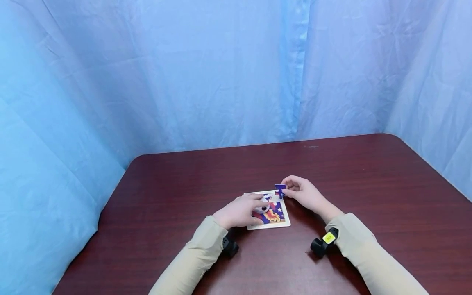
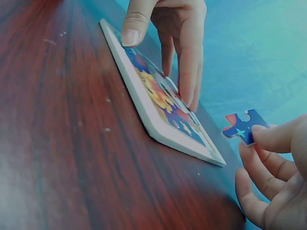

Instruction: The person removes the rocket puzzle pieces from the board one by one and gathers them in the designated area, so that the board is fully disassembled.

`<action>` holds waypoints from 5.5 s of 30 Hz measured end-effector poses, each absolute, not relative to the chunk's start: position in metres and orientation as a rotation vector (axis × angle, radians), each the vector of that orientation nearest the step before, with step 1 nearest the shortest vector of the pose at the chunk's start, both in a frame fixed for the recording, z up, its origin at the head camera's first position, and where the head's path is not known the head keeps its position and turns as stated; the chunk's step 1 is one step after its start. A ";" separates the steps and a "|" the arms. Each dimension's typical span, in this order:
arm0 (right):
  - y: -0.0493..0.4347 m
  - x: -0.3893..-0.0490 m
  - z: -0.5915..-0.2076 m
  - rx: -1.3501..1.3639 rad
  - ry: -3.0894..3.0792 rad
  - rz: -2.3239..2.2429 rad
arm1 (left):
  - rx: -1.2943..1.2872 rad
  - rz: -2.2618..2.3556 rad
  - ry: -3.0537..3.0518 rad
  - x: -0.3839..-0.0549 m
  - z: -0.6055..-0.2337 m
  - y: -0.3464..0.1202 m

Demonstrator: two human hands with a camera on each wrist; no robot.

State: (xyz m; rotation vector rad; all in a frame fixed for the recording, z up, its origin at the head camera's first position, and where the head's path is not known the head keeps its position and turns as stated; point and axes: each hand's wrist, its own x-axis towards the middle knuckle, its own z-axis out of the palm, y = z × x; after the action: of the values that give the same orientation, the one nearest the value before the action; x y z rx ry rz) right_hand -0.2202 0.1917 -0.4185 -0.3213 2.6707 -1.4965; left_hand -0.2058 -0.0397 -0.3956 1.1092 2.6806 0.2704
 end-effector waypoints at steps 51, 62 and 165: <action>0.326 -0.203 -0.410 -0.144 2.650 -1.597 | 0.969 0.234 2.657 -0.199 -0.395 -0.061; 0.352 -0.198 -0.408 -0.082 2.683 -1.532 | 0.945 0.246 2.660 -0.196 -0.394 -0.061; 0.354 -0.209 -0.414 -0.058 3.126 -0.868 | 0.933 0.265 2.646 -0.200 -0.396 -0.062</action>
State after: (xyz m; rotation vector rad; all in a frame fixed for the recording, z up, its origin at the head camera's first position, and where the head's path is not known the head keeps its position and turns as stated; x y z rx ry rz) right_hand -0.2092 0.3538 -0.4139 -0.0583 3.1264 -0.8681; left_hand -0.1996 -0.0619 -0.3961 0.9331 2.6458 0.2651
